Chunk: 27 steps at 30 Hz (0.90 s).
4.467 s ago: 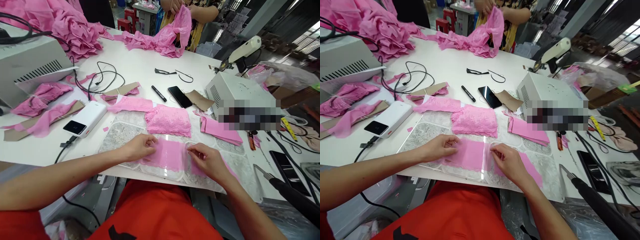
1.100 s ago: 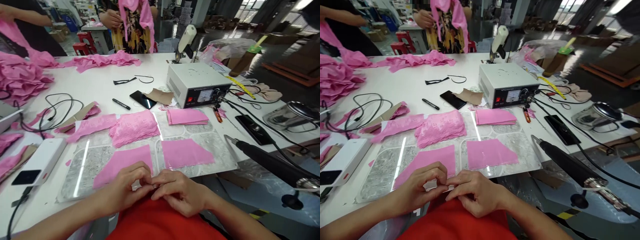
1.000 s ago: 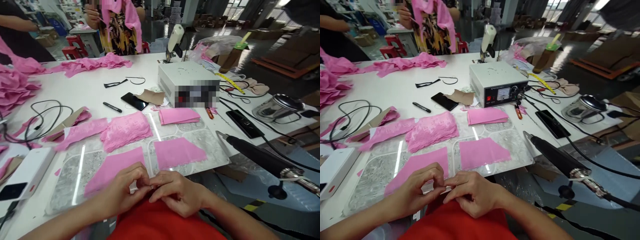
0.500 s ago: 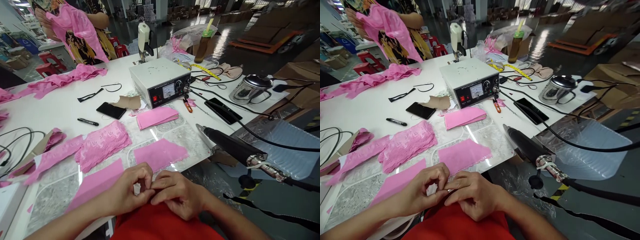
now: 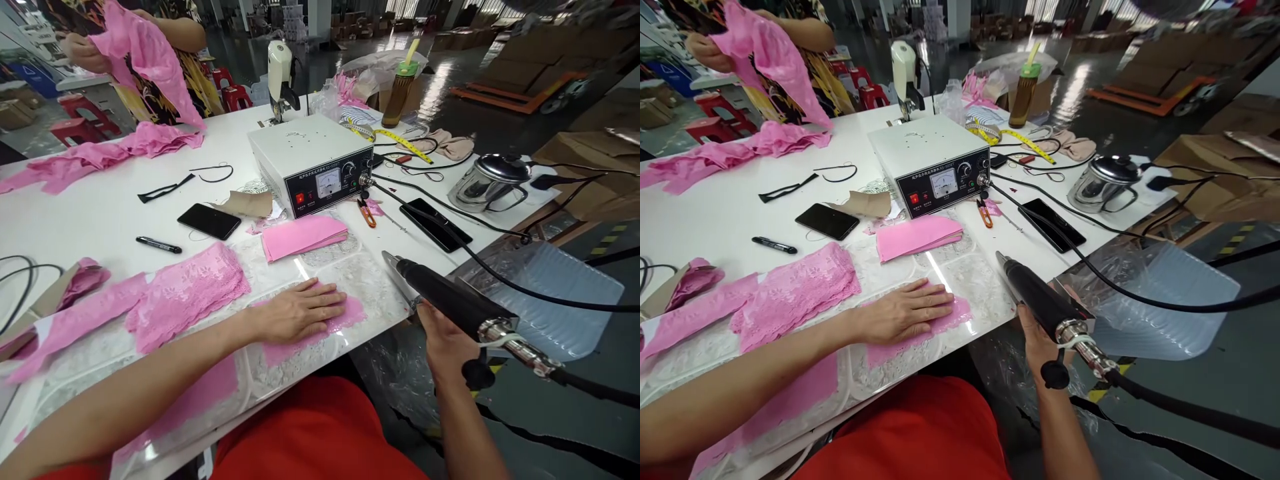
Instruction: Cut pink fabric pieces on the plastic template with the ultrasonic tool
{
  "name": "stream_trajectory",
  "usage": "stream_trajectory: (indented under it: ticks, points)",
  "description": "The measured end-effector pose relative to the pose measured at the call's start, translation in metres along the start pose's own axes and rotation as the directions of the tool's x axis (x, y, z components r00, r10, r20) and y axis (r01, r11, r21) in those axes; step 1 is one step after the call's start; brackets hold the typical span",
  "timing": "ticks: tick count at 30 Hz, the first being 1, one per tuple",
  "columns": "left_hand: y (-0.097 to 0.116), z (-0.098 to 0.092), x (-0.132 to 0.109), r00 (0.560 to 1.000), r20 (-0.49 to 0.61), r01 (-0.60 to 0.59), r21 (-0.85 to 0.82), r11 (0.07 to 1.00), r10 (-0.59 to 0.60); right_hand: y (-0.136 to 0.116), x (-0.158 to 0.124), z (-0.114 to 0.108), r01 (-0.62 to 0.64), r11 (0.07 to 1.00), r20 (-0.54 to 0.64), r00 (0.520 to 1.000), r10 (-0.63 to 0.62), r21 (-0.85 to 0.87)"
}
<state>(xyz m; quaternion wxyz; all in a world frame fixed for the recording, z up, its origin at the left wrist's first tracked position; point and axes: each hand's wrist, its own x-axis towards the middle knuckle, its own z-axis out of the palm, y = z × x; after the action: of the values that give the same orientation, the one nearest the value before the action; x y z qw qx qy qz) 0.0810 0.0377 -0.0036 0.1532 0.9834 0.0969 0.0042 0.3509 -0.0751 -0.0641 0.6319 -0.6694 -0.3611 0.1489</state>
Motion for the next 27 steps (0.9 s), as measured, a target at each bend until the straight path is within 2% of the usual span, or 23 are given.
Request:
stream_trajectory:
  ticks: [4, 10, 14, 20, 24, 27]
  points:
    - [-0.003, 0.004, -0.001, 1.000, 0.020, -0.011, -0.001, 1.000, 0.011, -0.019, 0.011, 0.022, 0.148, 0.982, -0.117, 0.984, -0.134, 0.116]
    - [-0.003, 0.002, -0.002, 0.999, 0.001, -0.050, -0.034, 0.998, 0.050, -0.018, 0.022, 0.033, 0.291, 0.936, -0.103, 0.956, -0.276, 0.197]
    - [-0.002, 0.001, -0.001, 0.998, 0.034, -0.047, -0.050, 0.998, 0.049, -0.011, 0.028, 0.034, 0.283, 0.929, -0.162, 0.955, -0.249, 0.237]
    - [-0.002, 0.001, -0.001, 0.999, 0.042, -0.030, -0.046, 0.999, 0.032, -0.014, 0.045, 0.048, 0.235, 0.886, -0.209, 0.964, -0.162, 0.399]
    - [0.000, 0.001, 0.000, 0.999, 0.046, -0.026, -0.046, 0.999, 0.028, -0.030, 0.059, 0.052, 0.290, 0.844, -0.284, 0.943, -0.173, 0.450]
    - [0.001, 0.001, 0.000, 0.999, 0.046, -0.021, -0.050, 0.999, 0.023, -0.052, 0.063, 0.042, 0.352, 0.789, -0.338, 0.921, -0.195, 0.504]
